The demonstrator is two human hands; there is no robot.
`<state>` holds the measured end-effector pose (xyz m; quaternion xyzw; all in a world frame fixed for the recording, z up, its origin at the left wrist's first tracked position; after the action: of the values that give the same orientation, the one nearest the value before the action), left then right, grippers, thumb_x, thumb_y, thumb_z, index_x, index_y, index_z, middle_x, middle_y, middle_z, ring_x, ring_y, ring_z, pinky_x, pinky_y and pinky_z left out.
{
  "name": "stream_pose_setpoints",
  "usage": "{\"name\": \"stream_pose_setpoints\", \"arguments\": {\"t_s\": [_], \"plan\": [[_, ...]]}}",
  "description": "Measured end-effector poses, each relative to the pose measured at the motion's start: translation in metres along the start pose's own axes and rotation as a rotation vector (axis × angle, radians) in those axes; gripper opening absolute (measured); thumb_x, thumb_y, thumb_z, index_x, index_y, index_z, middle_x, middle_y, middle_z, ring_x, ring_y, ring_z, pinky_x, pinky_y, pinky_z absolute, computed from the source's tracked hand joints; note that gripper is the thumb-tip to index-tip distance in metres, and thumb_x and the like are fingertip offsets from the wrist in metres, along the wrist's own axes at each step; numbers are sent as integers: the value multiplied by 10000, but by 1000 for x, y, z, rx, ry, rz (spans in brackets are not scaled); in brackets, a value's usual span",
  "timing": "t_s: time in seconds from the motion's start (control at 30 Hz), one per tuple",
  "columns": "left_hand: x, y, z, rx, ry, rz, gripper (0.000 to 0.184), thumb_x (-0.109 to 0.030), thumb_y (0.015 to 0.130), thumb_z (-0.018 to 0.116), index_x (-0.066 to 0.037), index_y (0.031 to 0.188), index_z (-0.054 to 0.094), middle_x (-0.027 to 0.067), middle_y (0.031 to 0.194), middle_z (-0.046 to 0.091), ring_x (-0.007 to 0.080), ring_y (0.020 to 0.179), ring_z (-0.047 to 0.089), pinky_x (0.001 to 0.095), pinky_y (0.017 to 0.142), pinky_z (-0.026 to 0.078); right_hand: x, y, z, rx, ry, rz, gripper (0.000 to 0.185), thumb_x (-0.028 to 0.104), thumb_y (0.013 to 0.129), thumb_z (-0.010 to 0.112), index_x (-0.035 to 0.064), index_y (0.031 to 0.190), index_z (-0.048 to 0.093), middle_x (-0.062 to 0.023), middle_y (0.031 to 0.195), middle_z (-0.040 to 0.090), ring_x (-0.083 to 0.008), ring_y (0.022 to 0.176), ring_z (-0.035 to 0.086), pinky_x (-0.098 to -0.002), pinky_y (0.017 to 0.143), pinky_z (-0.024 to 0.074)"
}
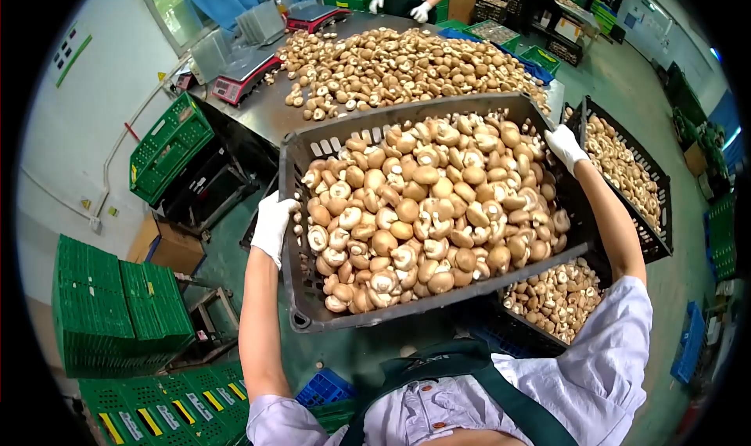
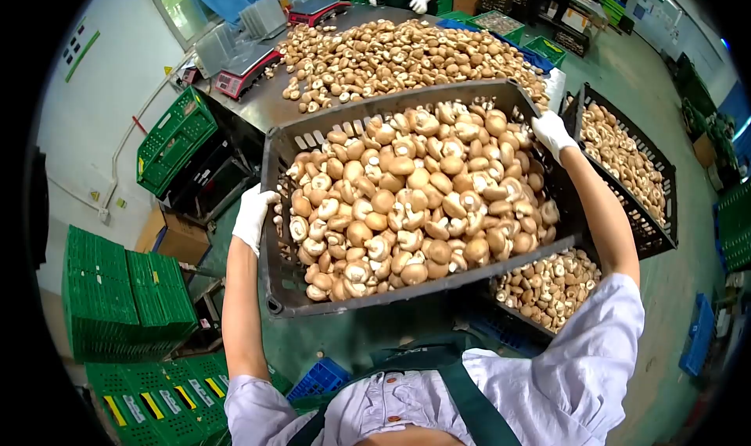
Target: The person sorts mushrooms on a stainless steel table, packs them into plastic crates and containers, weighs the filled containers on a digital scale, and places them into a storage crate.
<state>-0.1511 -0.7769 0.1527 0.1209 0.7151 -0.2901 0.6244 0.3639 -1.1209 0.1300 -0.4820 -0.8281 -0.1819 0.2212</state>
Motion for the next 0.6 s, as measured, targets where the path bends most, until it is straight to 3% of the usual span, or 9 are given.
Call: {"name": "stream_pose_setpoints", "arguments": {"t_s": [0.03,0.1,0.17,0.27,0.3,0.37,0.4,0.57,0.6], "plan": [[8,5,-4,-21,40,32,131,11,709,486,-21,816,554,46,569,493,131,410,437,250,367,373,2,15,18,-93,-188,-123,376,261,810,513,-85,893,630,-241,823,660,-340,712,665,-385,639,527],[24,9,-7,-91,33,59,119,6,719,486,-29,814,547,51,565,496,136,401,434,254,360,368,17,28,52,14,-84,-23,424,306,804,523,-86,916,638,-289,923,635,-389,893,633,-402,781,503],[42,8,-8,-157,57,65,86,-5,742,478,-40,801,530,52,548,498,144,376,418,269,350,359,21,51,77,-93,-197,-115,431,324,804,536,-71,933,647,-296,975,617,-398,975,595,-408,842,475],[66,21,-16,-230,59,170,93,-1,726,494,-36,804,530,54,545,495,150,383,418,288,347,357,31,71,108,-86,-186,-181,421,319,802,539,-64,936,652,-287,980,620,-397,952,604,-417,835,477],[70,19,-20,-264,68,208,90,-28,733,530,-31,748,619,19,588,528,125,458,467,270,405,375,38,77,110,-117,-185,-223,420,317,801,539,-66,935,652,-286,982,620,-398,946,605,-417,835,476],[63,-2,-12,-277,75,174,79,-37,735,541,-34,738,620,20,589,528,131,453,470,273,403,378,42,93,109,-149,-164,-294,409,302,788,545,-69,922,653,-288,973,621,-386,934,612,-403,832,479],[52,-11,-10,-330,99,328,64,-49,744,546,-42,720,605,30,586,530,136,443,471,279,386,369,51,90,99,-154,-183,-320,403,295,785,547,-69,924,654,-285,970,624,-383,936,613,-399,832,479],[61,-17,-13,-335,32,166,93,-65,796,520,-47,724,577,43,557,516,146,412,444,298,366,361,58,103,95,-122,-150,-292,399,279,753,557,-41,972,653,-268,997,628,-365,963,612,-382,839,482],[61,-14,-14,-352,46,179,91,-66,796,526,-45,725,578,44,554,517,149,412,446,302,365,361,60,110,95,-255,-127,-389,387,268,746,546,-25,974,656,-263,992,631,-366,965,613,-377,843,483]]}}
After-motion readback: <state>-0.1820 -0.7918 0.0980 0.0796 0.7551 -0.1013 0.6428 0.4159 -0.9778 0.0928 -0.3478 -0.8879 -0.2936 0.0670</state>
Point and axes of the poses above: each hand's wrist, its own y-axis towards the middle knuckle, its own z-axis out of the palm, x = y × z, the point moved 7 cm from there along y, towards the middle knuckle
